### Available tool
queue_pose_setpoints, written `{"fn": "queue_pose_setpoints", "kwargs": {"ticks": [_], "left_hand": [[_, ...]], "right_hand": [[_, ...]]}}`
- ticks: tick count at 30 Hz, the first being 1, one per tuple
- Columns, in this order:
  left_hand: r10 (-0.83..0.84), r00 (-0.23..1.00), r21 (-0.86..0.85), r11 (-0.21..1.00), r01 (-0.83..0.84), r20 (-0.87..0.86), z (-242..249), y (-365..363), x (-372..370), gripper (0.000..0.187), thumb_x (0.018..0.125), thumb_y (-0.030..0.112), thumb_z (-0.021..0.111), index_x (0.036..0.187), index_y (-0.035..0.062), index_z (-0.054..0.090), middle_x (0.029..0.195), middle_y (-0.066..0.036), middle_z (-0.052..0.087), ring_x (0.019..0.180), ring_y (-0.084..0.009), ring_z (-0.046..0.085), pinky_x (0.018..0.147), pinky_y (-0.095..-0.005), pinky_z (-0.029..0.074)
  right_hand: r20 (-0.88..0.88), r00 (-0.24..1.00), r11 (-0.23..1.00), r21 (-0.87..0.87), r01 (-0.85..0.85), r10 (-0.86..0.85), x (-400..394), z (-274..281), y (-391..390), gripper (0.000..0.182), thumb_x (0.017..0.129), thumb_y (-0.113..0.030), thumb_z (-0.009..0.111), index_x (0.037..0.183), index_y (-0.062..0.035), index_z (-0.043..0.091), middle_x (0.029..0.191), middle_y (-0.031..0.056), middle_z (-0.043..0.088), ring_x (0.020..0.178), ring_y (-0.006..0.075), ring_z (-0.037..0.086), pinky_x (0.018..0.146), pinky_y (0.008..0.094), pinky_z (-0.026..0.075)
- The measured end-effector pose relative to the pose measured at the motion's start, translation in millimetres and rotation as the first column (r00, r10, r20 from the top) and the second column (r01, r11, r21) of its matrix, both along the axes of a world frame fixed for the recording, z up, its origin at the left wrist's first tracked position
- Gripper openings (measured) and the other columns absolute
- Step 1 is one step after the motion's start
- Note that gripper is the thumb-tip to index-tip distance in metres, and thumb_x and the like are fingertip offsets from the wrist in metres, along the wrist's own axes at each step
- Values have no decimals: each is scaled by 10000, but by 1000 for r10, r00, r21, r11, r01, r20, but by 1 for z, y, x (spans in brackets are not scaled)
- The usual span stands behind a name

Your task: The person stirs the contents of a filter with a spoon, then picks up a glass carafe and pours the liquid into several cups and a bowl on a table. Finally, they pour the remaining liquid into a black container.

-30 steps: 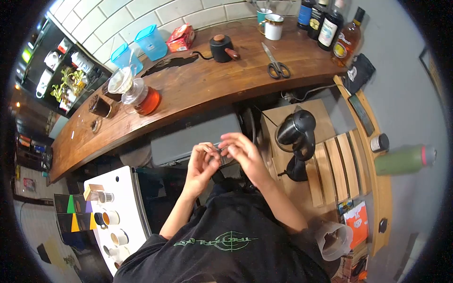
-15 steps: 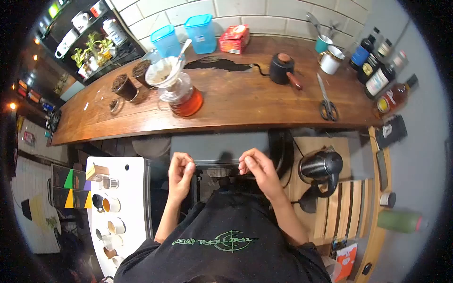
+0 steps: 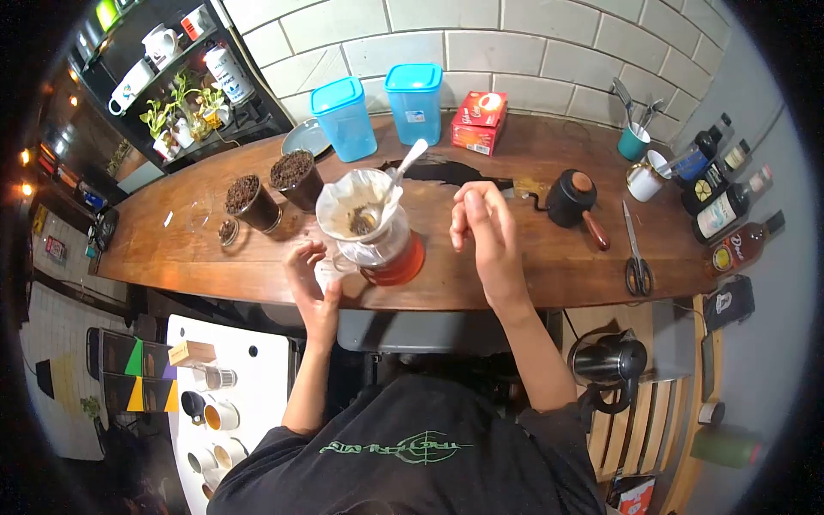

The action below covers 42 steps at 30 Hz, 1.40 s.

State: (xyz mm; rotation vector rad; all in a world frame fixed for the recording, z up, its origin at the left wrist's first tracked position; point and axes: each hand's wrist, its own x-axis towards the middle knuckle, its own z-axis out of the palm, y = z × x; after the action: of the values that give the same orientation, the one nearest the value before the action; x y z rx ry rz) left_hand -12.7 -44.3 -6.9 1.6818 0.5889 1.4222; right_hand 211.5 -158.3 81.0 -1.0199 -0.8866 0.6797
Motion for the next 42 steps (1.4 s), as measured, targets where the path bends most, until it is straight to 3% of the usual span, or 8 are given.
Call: {"fn": "queue_pose_setpoints", "kwargs": {"ticks": [4,6,12,20,28,31,37,42], "left_hand": [[-31,998,-8,1000,31,-52,2,22,13,927,742,526,802,1399,12,398,1361,-152,480,1266,-279,472,1070,-429,364],[-89,985,42,994,96,-146,0,32,15,948,713,557,800,1390,9,425,1363,-165,473,1272,-293,465,1051,-440,378],[-133,973,86,985,151,-187,3,44,22,959,687,576,805,1366,-8,459,1362,-189,465,1262,-329,468,1038,-445,396],[-266,947,-53,964,261,-178,3,40,21,881,706,473,827,1366,1,485,1426,-221,437,1342,-364,434,1093,-455,371],[-257,934,27,962,272,-249,8,42,17,834,704,358,854,1374,22,486,1445,-212,428,1351,-370,430,1105,-464,372],[-277,927,49,953,298,-255,8,43,15,848,697,352,858,1383,28,478,1453,-208,421,1350,-374,432,1106,-468,370],[-273,928,40,956,291,-253,10,43,16,834,697,343,859,1374,31,486,1462,-200,412,1348,-373,434,1107,-468,368],[-268,927,35,957,287,-265,11,42,15,804,701,343,860,1353,31,508,1451,-197,419,1336,-364,447,1097,-461,381]], "right_hand": [[-17,1000,997,-75,1,-2,3,9,30,344,1058,-330,447,1180,-24,546,784,-11,474,680,73,443,625,229,380],[100,995,993,-122,1,11,10,4,38,416,1069,-342,420,1303,-7,494,949,2,456,781,75,462,675,244,391],[337,942,995,-93,31,2,10,20,54,379,1051,-311,465,1158,22,611,973,-1,436,810,75,402,739,240,360],[620,775,991,28,133,-122,3,38,56,212,992,-208,571,975,-8,639,880,26,565,798,115,515,758,243,408],[710,702,997,71,3,-53,-6,83,61,54,933,-48,620,956,1,619,836,69,630,722,175,579,657,294,460],[882,467,988,11,-154,63,-1,110,69,79,868,-7,650,938,-2,614,845,103,617,746,286,576,667,363,463],[950,307,968,17,-252,63,-7,117,92,65,875,-21,646,932,8,638,827,104,626,723,277,571,650,349,456],[941,299,943,-55,-327,158,-4,104,105,95,905,-75,624,941,14,621,818,118,609,732,296,571,661,376,461]]}}
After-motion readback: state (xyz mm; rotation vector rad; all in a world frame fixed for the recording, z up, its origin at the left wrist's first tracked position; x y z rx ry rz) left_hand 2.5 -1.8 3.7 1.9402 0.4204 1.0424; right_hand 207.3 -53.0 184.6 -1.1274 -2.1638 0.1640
